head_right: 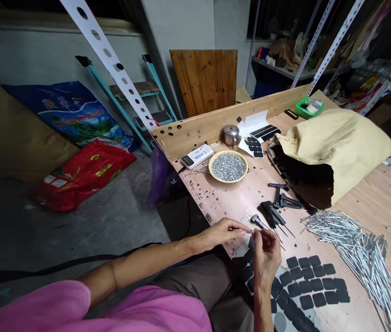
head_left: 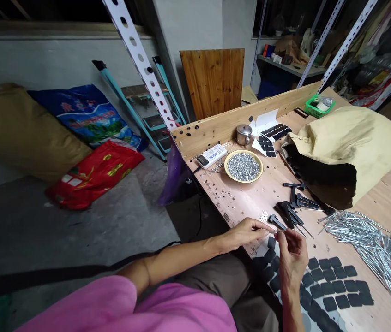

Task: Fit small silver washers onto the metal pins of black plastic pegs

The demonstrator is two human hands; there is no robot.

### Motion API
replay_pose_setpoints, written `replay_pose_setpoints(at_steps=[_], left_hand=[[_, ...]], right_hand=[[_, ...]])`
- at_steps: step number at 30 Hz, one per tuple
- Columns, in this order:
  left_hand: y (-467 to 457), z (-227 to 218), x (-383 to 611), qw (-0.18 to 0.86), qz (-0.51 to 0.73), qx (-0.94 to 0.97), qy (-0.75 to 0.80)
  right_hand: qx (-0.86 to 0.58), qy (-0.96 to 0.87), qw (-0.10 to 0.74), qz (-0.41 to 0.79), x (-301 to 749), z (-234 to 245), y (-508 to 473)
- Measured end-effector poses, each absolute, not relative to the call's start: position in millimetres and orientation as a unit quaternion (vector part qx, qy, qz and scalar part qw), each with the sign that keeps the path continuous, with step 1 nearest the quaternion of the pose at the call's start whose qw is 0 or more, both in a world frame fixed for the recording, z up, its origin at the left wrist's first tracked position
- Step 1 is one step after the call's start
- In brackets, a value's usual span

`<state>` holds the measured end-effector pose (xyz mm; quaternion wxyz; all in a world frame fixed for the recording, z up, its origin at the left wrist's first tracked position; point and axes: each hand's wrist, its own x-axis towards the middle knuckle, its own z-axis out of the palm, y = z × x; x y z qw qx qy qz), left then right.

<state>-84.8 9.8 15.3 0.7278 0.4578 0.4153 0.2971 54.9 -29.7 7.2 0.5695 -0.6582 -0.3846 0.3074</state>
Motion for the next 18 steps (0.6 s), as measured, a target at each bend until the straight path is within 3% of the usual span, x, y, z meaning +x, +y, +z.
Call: replay_pose_setpoints(at_steps=[13, 18], left_hand=[[3, 15, -75, 0.719, 0.294, 0.494, 0.391], [2, 21, -75, 0.695, 0.283, 0.520, 0.408]], right_hand=[[-0.618, -0.439, 0.606, 0.241, 64, -1, -44], [-0.635, -0.529, 0.548, 0.127, 68, -3, -49]])
